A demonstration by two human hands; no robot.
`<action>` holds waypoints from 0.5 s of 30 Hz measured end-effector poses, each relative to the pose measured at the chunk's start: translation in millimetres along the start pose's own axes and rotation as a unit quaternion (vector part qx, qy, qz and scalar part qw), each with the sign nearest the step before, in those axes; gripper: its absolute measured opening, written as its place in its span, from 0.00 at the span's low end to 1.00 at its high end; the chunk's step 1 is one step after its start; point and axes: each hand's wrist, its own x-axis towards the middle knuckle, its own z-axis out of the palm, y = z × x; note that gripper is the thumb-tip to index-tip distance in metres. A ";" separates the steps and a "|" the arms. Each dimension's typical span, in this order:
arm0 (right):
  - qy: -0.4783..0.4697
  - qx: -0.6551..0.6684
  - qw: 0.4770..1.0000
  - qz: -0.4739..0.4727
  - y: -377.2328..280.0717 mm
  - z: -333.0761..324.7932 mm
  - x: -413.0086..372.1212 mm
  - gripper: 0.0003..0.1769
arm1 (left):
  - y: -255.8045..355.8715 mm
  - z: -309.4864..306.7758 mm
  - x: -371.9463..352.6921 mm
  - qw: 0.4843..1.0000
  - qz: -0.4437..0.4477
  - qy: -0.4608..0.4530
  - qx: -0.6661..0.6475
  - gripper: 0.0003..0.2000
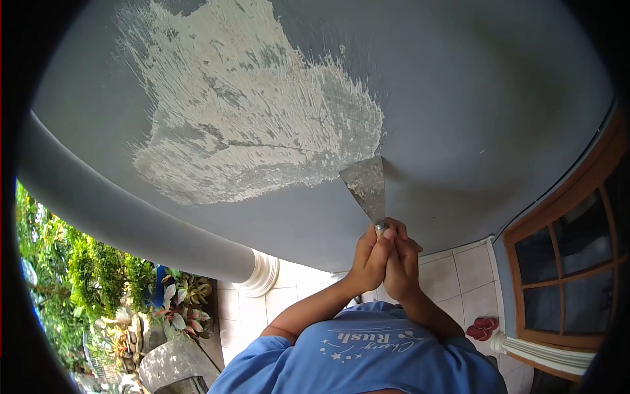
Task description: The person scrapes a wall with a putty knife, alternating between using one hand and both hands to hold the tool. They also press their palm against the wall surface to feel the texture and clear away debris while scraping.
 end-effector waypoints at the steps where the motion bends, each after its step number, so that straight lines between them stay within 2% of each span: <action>1: -0.001 0.011 1.000 0.016 2.3 0.2 -2.7 0.13 | -2.3 -2.3 0.3 1.000 -0.004 0.004 0.002 0.15; 4: 0.019 -0.035 0.996 -0.074 -1.0 3.8 23.6 0.13 | 17.9 -12.1 33.7 0.999 0.020 -0.015 0.047 0.15; 5: 0.007 -0.064 0.995 -0.070 -5.5 1.7 37.1 0.12 | 28.3 -11.4 39.7 0.997 0.025 -0.022 0.068 0.16; 8: -0.027 -0.004 0.997 -0.074 -31.1 1.0 57.0 0.12 | 55.0 5.1 55.1 0.994 0.101 -0.006 0.037 0.14; 9: 0.004 0.007 0.997 -0.076 -25.8 4.9 47.2 0.12 | 52.7 4.8 53.7 0.995 0.095 -0.010 0.038 0.14; 12: -0.029 -0.067 0.994 -0.078 -14.0 -2.9 16.8 0.15 | 14.7 -1.1 16.2 0.998 0.054 -0.012 0.022 0.13; 13: -0.030 -0.048 0.998 -0.035 -8.5 -4.0 6.1 0.16 | 7.2 1.0 7.6 0.999 0.033 -0.004 0.015 0.14; 15: -0.024 -0.023 0.999 -0.006 -1.3 -6.1 1.2 0.16 | -0.7 -0.1 -0.4 1.000 0.004 0.008 0.020 0.14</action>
